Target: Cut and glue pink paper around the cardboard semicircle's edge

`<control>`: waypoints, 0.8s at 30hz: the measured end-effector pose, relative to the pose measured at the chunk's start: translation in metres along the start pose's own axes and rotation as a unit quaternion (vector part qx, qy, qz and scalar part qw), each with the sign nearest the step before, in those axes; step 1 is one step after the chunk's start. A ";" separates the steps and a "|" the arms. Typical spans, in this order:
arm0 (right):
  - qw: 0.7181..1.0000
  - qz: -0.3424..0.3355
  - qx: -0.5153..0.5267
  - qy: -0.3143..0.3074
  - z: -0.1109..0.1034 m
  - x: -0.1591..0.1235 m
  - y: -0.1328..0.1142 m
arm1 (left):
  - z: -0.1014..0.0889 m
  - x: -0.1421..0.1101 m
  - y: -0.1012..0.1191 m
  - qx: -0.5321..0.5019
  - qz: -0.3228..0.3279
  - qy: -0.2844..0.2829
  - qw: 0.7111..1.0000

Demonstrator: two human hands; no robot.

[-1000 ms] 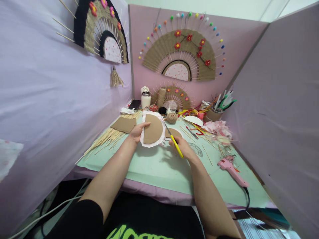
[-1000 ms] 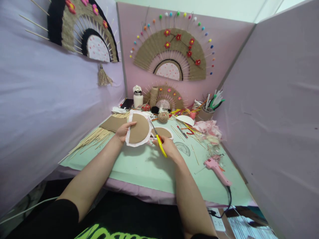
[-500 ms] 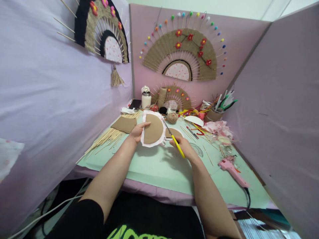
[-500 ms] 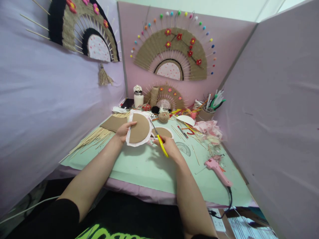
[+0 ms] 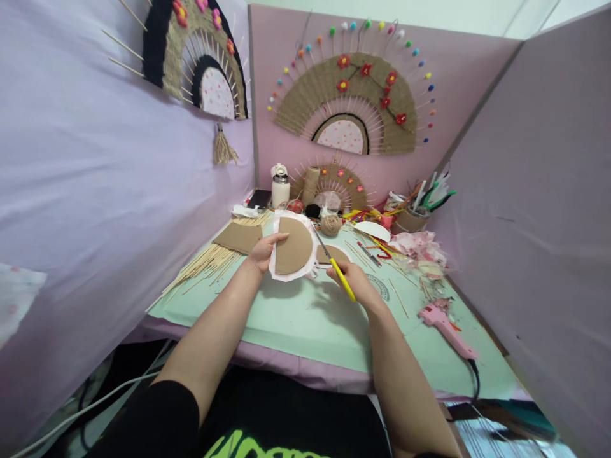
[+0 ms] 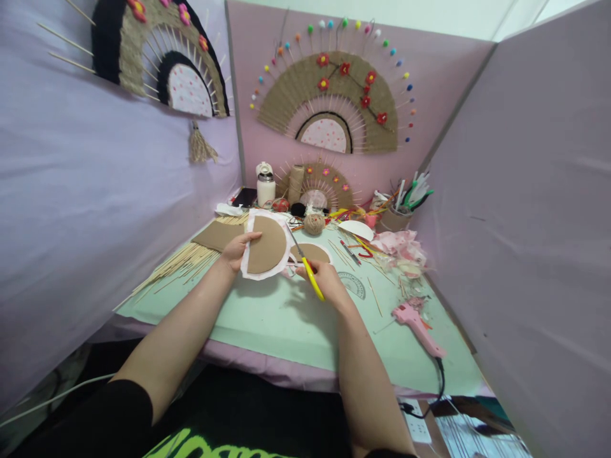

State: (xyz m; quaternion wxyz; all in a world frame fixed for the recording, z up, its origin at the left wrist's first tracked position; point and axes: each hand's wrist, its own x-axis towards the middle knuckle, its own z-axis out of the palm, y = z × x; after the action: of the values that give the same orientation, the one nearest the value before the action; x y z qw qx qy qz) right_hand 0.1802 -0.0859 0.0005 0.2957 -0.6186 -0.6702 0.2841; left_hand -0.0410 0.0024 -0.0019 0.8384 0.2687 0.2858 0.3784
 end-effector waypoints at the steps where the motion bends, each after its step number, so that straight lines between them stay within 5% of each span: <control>1: 1.000 0.001 0.000 -0.002 0.000 0.000 0.001 | 0.000 0.000 0.000 0.000 -0.002 -0.006 1.000; 24: 0.999 -0.004 0.017 -0.028 -0.008 0.005 0.024 | -0.015 0.005 0.002 0.024 -0.012 -0.042 0.999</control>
State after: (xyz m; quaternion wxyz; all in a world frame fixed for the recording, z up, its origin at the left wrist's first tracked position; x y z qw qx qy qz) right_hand 0.2018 -0.0792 -0.0119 0.2882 -0.6026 -0.6759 0.3114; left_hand -0.0493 0.0110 -0.0129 0.8475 0.3010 0.2627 0.3495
